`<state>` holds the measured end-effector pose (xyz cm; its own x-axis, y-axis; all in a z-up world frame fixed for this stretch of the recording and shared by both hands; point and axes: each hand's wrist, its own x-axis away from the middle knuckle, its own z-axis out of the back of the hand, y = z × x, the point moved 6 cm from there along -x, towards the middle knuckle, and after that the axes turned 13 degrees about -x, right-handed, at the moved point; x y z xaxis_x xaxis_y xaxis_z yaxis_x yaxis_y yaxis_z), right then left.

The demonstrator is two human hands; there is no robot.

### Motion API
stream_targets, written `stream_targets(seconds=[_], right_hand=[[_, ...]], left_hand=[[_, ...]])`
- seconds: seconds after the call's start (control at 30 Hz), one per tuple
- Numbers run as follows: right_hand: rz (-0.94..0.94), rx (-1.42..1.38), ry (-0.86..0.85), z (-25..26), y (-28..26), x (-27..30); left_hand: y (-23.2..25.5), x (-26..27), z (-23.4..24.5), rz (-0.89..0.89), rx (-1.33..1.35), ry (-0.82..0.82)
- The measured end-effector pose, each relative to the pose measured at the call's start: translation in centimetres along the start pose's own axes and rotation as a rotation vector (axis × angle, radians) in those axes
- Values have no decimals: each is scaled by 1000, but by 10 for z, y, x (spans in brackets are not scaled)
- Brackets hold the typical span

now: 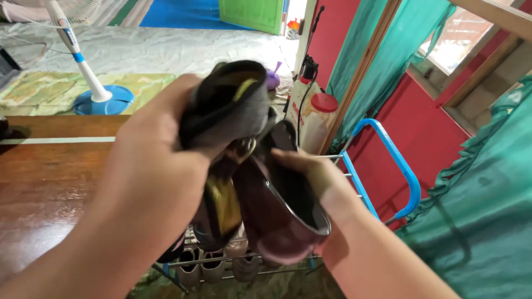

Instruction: Cleaning a pair of black patent leather shoes with a cloth.

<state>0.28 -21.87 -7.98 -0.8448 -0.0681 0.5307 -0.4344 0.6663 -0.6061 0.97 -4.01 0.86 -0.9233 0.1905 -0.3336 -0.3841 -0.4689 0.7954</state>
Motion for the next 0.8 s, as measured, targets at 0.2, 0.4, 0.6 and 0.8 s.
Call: stream_targets(seconds=[0.2, 0.4, 0.6, 0.8], right_hand=[[-188, -149, -60, 2, 13, -11], [-12, -42, 285, -38, -14, 17], [-148, -514, -44, 18, -49, -91], [-33, -508, 138, -46, -2, -20]], left_hand=[[-39, -29, 62, 62, -614, 74], [19, -5, 5, -11, -280, 145], [18, 25, -15, 43, 56, -147], [28, -34, 10, 122, -321, 184]])
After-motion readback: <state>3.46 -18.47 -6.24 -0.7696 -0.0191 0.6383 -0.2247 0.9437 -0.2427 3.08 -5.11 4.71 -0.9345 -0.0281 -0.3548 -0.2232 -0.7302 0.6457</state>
